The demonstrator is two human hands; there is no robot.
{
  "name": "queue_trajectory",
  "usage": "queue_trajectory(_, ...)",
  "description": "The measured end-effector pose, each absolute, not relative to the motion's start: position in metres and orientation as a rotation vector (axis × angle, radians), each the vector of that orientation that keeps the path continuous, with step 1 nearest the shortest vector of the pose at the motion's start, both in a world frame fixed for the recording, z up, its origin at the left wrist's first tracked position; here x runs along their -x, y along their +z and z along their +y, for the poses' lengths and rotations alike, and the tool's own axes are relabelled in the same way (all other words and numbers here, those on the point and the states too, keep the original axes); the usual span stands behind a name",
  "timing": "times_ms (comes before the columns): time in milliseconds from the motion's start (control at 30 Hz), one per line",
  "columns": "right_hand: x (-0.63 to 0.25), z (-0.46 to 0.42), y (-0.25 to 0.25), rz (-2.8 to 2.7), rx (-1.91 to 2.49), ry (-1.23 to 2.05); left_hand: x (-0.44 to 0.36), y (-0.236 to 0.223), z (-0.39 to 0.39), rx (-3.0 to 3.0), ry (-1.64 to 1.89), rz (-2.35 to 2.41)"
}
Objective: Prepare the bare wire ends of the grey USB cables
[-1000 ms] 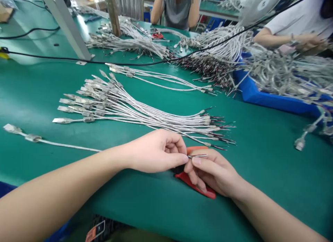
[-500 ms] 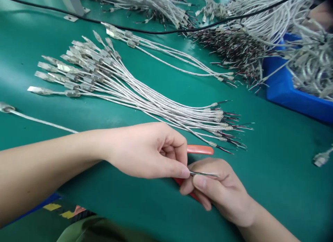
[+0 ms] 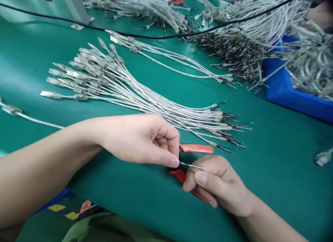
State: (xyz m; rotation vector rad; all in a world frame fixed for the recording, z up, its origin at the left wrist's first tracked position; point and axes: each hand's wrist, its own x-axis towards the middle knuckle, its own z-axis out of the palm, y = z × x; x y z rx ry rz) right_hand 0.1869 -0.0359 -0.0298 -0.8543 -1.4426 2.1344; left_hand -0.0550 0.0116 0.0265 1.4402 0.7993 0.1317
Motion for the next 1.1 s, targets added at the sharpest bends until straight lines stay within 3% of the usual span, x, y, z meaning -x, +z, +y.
queue_trajectory(133, -0.188, -0.034, -0.035, -1.358, 0.837, 2.131, 0.065, 0.027, 0.020, -1.487, 0.211, 0.833)
queue_trajectory(333, -0.173, -0.031, -0.035, -1.038, 0.810, 1.997, 0.054, 0.014, 0.022, -1.326, 0.683, 0.925)
queue_trajectory(600, -0.159, -0.036, -0.033, -0.977, 0.945, 1.672, 0.020, 0.007, -0.016, -1.190, 0.593, 0.892)
queue_trajectory(1100, -0.161, -0.037, -0.035, -1.138, 0.977, 1.581, 0.018, 0.012, -0.018, -1.305, 0.518, 0.998)
